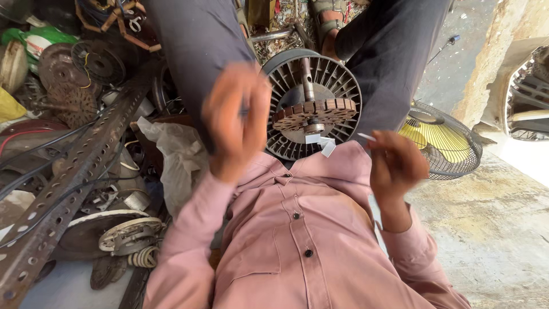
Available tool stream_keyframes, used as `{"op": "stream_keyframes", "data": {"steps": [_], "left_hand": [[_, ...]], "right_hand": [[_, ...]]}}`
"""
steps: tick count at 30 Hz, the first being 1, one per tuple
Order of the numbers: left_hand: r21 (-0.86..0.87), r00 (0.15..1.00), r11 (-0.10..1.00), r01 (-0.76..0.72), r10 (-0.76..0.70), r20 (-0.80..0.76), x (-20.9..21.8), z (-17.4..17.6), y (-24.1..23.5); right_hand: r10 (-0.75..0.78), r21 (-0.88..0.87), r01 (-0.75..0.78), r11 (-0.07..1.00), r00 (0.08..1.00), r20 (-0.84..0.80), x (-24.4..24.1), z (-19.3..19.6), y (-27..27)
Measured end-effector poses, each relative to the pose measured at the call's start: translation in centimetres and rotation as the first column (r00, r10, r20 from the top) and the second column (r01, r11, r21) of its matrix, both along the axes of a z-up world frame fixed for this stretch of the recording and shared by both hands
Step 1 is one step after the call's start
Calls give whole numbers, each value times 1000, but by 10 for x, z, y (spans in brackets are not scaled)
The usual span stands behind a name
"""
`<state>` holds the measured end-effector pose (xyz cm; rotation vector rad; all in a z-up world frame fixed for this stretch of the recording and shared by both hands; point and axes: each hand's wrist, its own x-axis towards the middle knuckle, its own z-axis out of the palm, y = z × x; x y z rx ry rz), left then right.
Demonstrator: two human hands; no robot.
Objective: The person manipulates the copper-wound core of a fan motor by hand, inserting small white plastic insulators into the slots of the armature while seated in a workshop.
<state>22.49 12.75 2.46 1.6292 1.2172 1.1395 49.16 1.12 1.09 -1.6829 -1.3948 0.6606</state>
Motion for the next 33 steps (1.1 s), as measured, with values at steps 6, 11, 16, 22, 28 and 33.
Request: {"op": "stream_keyframes", "data": {"steps": [6, 11, 16, 22, 28, 33], "left_hand": [[-410, 942, 872, 267, -147, 300, 33, 33, -85], [-426, 941, 877, 222, -79, 328, 34, 35, -94], [-204, 971, 949, 240, -234, 55, 29, 41, -90], [-107, 965, 961, 256, -248, 84, 27, 37, -103], [-556, 848, 733, 391, -52, 528, 28, 11, -122], [-263, 951, 937, 230, -159, 266, 22, 20, -117]], "right_hand": [[276, 341, -318, 885, 947, 166, -54, 47, 11], [385, 329, -337, 882, 918, -91, -68, 53, 16], [184, -96, -348, 932, 685, -705, -56, 41, -5], [81, -213, -309, 927, 719, -691, -52, 23, -23], [399, -19, -476, 879, 758, -516, -54, 18, -24], [306, -29, -454, 890, 646, -699, -60, -3, -27]]}}
